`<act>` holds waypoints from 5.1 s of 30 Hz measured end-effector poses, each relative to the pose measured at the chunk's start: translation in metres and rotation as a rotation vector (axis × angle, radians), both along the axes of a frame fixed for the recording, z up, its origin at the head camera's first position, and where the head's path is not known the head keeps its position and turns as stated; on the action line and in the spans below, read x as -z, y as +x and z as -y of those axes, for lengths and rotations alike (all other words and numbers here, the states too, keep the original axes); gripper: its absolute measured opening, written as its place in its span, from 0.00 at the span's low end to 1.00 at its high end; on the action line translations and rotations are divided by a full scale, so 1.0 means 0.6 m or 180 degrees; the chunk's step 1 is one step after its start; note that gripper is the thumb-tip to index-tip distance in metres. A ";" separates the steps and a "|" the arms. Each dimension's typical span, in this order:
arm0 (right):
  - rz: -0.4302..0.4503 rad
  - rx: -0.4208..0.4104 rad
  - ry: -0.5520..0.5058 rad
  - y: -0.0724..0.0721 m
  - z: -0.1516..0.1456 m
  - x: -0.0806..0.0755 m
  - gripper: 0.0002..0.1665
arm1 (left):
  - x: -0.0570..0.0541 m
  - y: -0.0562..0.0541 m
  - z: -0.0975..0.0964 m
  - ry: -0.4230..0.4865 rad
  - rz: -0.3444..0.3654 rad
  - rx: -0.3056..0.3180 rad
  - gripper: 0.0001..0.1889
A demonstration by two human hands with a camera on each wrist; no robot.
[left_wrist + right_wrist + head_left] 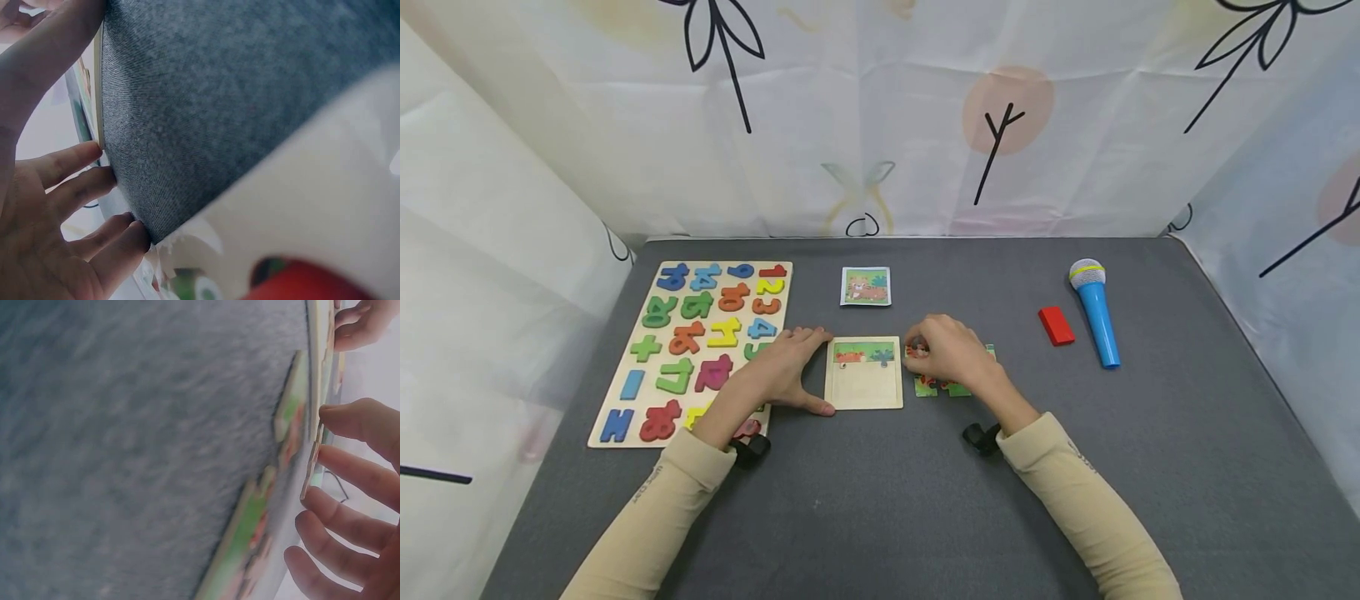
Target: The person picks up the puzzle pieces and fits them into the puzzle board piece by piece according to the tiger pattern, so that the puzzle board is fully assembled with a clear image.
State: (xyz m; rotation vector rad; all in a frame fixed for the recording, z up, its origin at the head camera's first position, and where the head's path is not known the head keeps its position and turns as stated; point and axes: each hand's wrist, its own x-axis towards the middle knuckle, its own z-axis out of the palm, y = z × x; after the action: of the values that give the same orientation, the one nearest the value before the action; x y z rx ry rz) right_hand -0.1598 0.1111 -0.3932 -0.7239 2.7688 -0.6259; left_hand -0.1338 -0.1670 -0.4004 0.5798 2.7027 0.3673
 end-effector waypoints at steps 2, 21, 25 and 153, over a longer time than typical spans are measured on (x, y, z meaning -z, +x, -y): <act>-0.0044 -0.0017 -0.0033 0.001 0.005 -0.002 0.13 | 0.001 0.000 0.000 -0.0006 -0.0009 0.0004 0.60; -0.0099 -0.0293 0.0031 0.026 0.122 -0.003 0.14 | 0.005 -0.003 0.002 0.0069 0.0033 0.0023 0.60; -0.0143 -0.0366 0.0057 0.030 0.140 -0.002 0.14 | 0.004 -0.002 0.003 0.0096 -0.0009 0.0066 0.60; -0.0093 0.0360 0.0244 0.017 -0.069 0.007 0.16 | 0.004 0.003 0.003 0.0126 -0.0077 0.0054 0.57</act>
State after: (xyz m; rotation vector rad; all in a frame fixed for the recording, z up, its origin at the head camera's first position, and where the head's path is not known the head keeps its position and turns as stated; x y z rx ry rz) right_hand -0.1497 0.1527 -0.3974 -0.5684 2.8588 -0.5306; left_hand -0.1318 -0.1688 -0.4026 0.6217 2.7174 0.4128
